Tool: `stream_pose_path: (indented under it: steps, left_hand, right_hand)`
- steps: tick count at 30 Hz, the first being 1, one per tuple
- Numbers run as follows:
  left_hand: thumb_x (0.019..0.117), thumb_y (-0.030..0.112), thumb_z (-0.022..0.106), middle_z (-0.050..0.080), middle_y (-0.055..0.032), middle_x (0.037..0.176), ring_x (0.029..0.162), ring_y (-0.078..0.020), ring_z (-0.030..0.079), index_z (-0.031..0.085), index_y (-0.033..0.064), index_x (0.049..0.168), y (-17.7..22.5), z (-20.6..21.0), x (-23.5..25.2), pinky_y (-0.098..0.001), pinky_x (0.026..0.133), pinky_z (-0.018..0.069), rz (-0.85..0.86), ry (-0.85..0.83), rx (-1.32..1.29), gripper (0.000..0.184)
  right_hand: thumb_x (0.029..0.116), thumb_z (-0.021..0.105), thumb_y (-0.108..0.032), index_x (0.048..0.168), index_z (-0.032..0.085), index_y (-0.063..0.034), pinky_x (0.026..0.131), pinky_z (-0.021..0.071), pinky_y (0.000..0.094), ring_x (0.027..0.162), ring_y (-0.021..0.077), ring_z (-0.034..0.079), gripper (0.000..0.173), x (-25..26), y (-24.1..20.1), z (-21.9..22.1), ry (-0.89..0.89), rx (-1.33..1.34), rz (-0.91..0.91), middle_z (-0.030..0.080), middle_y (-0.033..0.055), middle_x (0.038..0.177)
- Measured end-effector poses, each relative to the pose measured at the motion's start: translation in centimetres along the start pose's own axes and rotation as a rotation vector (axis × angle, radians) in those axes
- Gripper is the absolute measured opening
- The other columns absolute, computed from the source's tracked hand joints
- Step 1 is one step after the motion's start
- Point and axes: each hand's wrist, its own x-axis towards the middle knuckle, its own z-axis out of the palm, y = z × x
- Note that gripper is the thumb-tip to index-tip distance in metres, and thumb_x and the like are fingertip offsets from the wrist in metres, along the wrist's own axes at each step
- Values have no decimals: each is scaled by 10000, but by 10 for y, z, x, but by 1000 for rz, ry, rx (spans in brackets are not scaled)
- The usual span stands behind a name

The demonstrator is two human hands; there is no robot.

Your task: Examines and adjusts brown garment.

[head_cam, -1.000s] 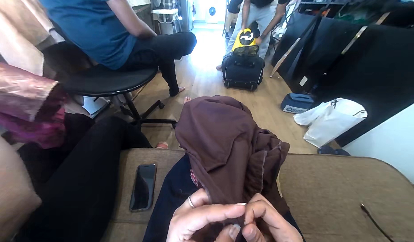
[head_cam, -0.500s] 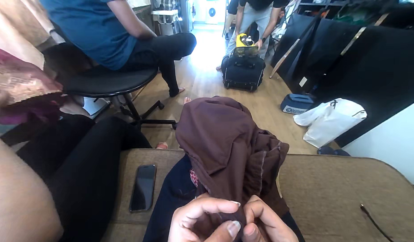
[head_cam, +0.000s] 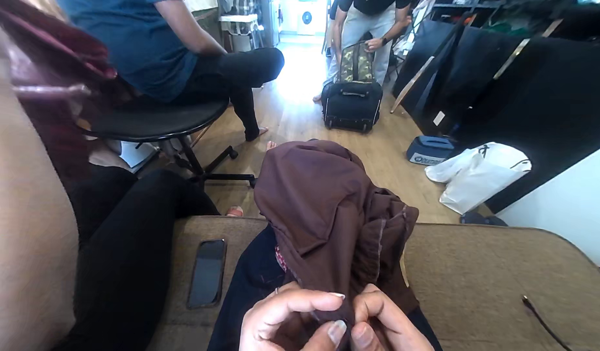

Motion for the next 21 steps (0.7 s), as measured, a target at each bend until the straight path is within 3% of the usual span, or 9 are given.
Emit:
stream_pose_path:
  steps: [9,17,21]
  left_hand:
    - [931,15,707,755,51,1106,947,-10,703,740,118,1210,2,-5,4,-210,838,596,-8,-95,58,299]
    - [958,55,691,762,32,1079,930,-13,702,740,106,1211,2,-10,5,-207,828,591,-8,-157,83,262]
    - [974,44,653,769,62,1054,888,11,702,767,145,1182,3,-9,5,-185,792,588,-51,-72,-10,258]
  right_hand:
    - [1027,632,-264,948,640,-84,700,477,82,815,-82,546,197,3,2,-2,16,5,-47,574,-64,922]
    - [942,741,-176,957,662,-117,705,530,118,797,-73,605,100,5,-2,-6,-2,109,22,652,-106,902]
    - [947,728,-107,951,679,-44,732,538,134,844,-44,617,80,4,-4,-6,-33,33,8,663,-41,946]
